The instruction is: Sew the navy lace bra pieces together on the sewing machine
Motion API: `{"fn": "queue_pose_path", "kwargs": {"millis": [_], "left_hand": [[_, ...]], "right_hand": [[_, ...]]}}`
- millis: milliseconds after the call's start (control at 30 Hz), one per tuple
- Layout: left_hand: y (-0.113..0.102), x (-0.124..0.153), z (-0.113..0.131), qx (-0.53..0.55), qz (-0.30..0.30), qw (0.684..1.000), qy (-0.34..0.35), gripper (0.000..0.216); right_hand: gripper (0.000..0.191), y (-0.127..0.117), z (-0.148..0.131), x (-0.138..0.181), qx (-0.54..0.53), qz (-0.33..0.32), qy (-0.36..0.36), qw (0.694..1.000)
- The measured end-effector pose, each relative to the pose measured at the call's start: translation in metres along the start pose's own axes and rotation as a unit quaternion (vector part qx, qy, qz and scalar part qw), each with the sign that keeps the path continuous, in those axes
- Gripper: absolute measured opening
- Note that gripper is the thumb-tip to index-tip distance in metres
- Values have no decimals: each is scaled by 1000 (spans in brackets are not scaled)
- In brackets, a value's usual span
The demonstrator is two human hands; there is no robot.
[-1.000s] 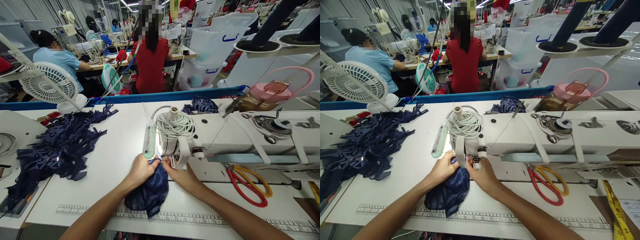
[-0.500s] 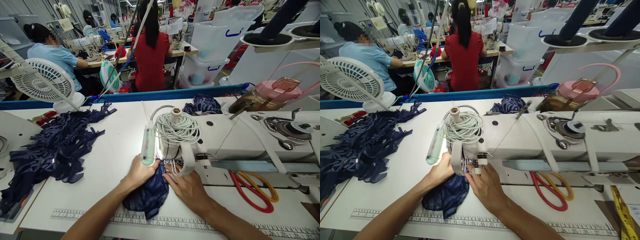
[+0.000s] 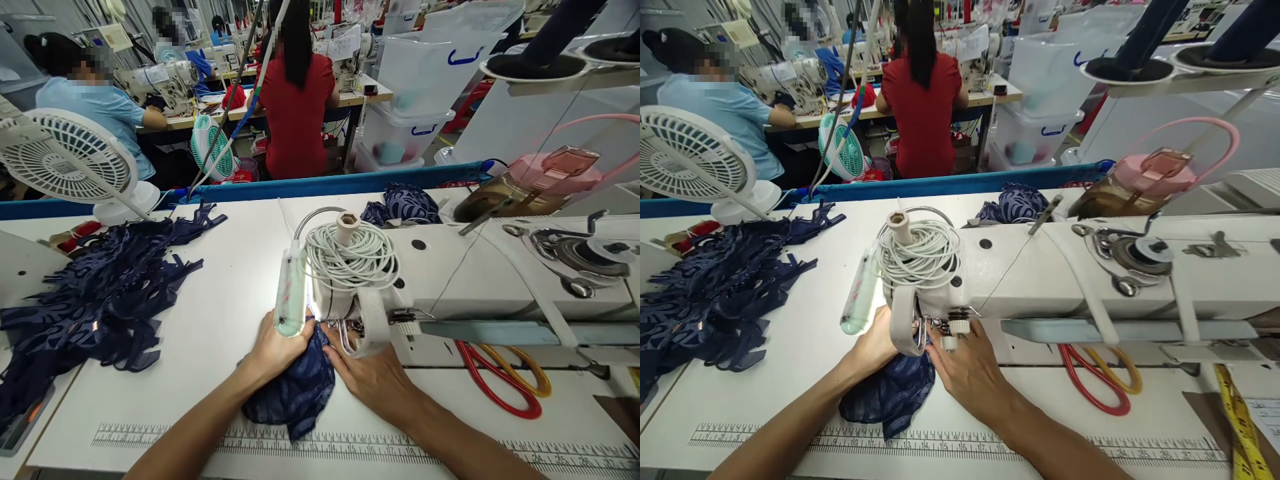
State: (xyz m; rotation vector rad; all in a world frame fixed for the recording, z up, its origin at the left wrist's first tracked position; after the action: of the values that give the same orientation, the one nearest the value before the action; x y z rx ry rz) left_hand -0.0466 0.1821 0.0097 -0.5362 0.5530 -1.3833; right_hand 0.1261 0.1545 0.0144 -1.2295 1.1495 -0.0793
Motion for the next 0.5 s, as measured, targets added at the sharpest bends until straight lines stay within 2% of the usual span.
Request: {"fn": "queue_pose_path", "kwargs": {"millis": [300,500], "left_hand": [[8,-3,-14,25,22,999,4,13],[7,-4,-14,54,34,998,4,16]], "right_hand": [[27,-5,1,-1,-28,14,-2,999],[26,-3,4,-5,-44,16,5,999]]}}
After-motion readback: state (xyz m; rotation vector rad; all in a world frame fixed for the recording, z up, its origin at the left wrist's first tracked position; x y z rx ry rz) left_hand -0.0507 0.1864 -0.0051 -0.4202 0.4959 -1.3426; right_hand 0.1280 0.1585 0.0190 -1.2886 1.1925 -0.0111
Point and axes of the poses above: each hand's wrist, its own x-axis away from the middle knuckle, its own y-axis out of the palm, z = x × y, the point moved 3 cm from there along -x, towards the middle knuckle, and after that the axes turned 13 degrees about z, right-handed, at the moved point
